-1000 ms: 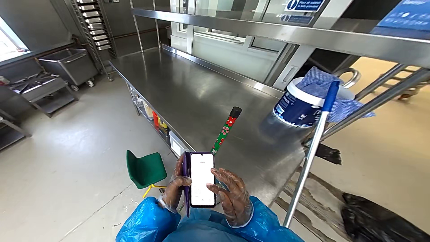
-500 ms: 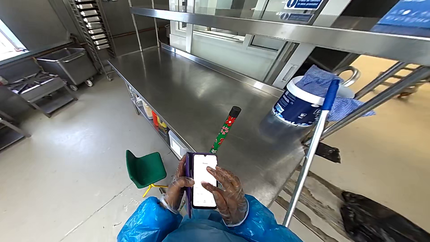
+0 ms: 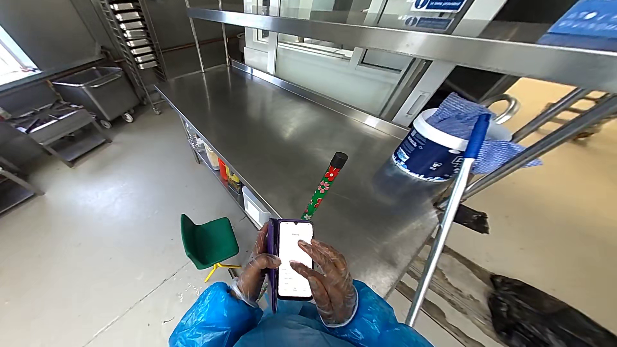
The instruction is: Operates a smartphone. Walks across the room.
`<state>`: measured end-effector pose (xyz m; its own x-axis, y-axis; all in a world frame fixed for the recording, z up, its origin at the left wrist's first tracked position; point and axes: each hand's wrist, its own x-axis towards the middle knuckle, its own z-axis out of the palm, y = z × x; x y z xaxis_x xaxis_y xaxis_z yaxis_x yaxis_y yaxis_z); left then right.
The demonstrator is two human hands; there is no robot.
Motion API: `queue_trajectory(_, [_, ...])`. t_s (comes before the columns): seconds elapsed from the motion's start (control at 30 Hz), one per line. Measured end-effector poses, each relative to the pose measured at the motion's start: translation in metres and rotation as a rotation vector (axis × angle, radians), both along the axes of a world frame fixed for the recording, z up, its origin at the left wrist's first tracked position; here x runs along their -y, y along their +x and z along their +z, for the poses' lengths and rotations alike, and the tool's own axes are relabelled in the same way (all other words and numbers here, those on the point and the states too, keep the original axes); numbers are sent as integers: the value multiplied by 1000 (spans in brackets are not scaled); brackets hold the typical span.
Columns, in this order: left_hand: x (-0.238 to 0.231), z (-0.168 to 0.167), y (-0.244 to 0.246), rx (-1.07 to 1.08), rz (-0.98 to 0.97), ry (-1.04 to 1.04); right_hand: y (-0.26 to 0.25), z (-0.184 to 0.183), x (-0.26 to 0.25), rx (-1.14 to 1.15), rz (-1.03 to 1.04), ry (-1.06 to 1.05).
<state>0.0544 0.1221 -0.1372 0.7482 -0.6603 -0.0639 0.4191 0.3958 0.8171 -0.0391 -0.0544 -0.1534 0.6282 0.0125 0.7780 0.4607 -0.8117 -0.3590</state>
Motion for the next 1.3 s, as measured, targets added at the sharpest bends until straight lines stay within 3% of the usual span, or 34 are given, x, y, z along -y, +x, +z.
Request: queue_trajectory(1.3, [2, 3, -2, 16, -7, 29, 7, -9, -3, -8, 8, 8])
